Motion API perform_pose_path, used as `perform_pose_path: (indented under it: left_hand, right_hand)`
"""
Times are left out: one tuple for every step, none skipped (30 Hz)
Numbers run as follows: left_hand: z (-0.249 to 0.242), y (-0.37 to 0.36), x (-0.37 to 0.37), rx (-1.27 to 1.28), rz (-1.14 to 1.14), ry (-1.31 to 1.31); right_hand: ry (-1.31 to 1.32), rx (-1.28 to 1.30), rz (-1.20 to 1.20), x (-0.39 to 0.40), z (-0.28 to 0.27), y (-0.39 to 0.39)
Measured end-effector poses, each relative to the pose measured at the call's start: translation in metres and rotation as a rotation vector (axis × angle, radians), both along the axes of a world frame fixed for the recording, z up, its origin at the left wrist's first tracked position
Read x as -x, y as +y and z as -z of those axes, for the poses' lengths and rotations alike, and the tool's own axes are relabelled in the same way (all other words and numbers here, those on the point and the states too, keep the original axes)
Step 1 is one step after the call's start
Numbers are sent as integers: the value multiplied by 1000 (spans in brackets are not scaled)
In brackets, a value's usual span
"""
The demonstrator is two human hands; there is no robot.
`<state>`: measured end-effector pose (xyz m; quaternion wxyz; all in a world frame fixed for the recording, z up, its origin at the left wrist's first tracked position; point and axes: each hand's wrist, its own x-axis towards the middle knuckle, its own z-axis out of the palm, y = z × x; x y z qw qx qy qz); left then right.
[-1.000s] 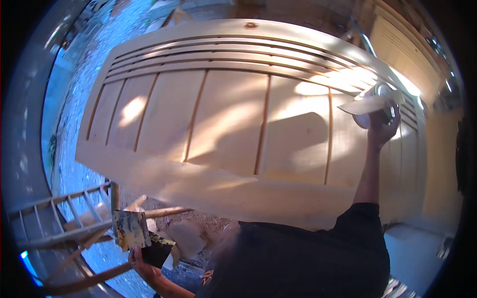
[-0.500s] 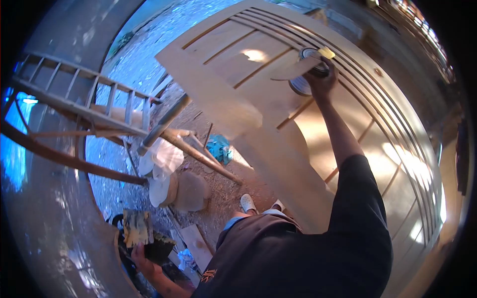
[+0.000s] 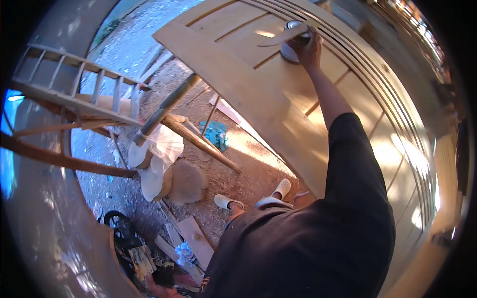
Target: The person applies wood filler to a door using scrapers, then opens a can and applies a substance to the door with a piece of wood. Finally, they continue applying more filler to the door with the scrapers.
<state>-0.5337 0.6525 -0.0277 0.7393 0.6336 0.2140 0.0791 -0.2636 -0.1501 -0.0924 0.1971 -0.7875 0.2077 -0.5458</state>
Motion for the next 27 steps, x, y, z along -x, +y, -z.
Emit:
perform_pose_path:
  left_hand:
    - [10, 12, -18, 35, -10, 19]
    - [19, 25, -40, 66, -11, 42]
    - [26, 38, -64, 93, -5, 70]
    - [34, 45, -87, 60, 6, 5]
    - [40, 60, -109, 48, 23, 37]
    - [48, 77, -130, 39, 34, 63]
    - [53, 86, -153, 31, 37, 85]
    - [58, 93, -174, 70, 72, 92]
    - [58, 92, -198, 118, 153, 94]
    - [54, 89, -221, 160, 223, 95]
    - [52, 90, -239, 198, 272, 88]
    - [57, 105, -261, 222, 336, 113]
    - [64, 118, -281, 243, 395, 128]
    - [61, 110, -295, 171, 342, 51]
    - [56, 99, -308, 101, 296, -23]
    - [50, 96, -319, 116, 323, -27]
    - [45, 94, -329, 136, 350, -33]
    - [39, 97, -333, 156, 377, -37]
    - [36, 101, -331, 132, 332, -20]
    - [34, 104, -327, 109, 287, 1]
    - [34, 108, -324, 89, 243, 20]
    - [40, 118, -317, 72, 208, 12]
    - [38, 116, -309, 67, 145, 21]
    - [31, 112, -296, 59, 76, 34]
    - [28, 112, -284, 45, -2, 52]
    - [36, 118, -274, 50, -65, 65]
    - [49, 128, -262, 43, -132, 87]
  right_hand:
    - [38, 13, 41, 6, -2, 5]
    - [77, 24, 93, 10, -3, 12]
    - [121, 30, 152, 21, -3, 24]
    - [196, -47, 229, 35, -4, 37]
    - [262, -120, 303, 51, -6, 51]
    - [252, -43, 280, 73, -1, 66]
    - [375, -65, 314, 98, -2, 89]
    - [496, -91, 342, 123, -1, 119]
    - [692, -76, 412, 142, 8, 156]
    - [905, -137, 420, 158, 35, 186]
    - [1033, -198, 359, 167, 25, 234]
    - [1108, -142, 339, 175, 31, 247]
    - [1143, -109, 385, 172, 35, 260]
    - [1322, 123, 425, 179, 50, 261]
    - [1183, -29, 400, 173, 40, 271]
    - [1167, -12, 420, 172, 37, 273]
    - [1152, -13, 423, 171, 36, 272]
    - [1139, -15, 426, 170, 36, 272]
    - [1132, -17, 430, 171, 34, 273]
    - [1136, -25, 435, 171, 35, 273]
    - [1138, -31, 441, 169, 32, 275]
    - [1138, -33, 443, 168, 31, 273]
    - [1104, 117, 474, 172, 42, 265]
    - [1066, 265, 494, 180, 66, 251]
    - [1024, 412, 502, 182, 78, 242]
    - [1027, 496, 533, 186, 86, 230]
    - [1034, 574, 552, 187, 89, 225]
